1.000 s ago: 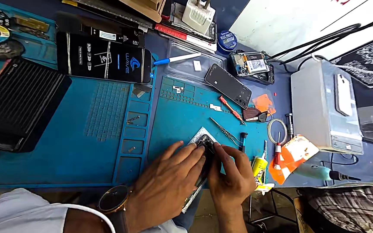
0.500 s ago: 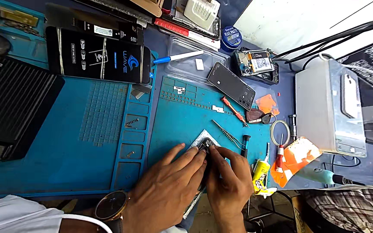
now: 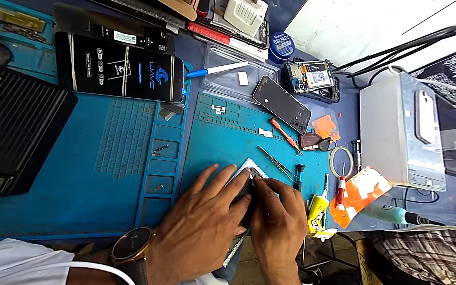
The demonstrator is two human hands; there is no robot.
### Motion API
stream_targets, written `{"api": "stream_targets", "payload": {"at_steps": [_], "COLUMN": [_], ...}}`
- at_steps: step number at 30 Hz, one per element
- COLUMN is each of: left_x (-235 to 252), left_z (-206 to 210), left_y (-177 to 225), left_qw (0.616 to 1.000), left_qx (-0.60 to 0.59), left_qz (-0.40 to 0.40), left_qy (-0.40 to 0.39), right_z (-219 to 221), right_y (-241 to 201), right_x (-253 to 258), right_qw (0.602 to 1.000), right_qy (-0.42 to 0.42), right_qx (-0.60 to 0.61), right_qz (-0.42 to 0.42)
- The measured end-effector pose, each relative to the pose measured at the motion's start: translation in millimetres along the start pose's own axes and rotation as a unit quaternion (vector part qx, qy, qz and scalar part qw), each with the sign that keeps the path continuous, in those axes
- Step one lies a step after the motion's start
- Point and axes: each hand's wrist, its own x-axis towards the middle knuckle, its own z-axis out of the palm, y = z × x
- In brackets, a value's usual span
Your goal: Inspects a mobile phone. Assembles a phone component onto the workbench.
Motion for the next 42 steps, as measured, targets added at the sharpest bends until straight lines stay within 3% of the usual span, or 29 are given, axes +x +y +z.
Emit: {"api": "stream_targets", "payload": {"at_steps": [42], "left_x": [13], "left_z": [-3], "left_y": [4], "left_qw": [0.999], "left_qx": [0.029], "left_qz": [0.044], "left_qy": [0.010], "right_z": [0], "right_y": [-3], "right_x": [-16], "right_qw": [0.996], "right_qy": [0.028], "right_qx": [-0.071], "right_qz": [-0.036]}}
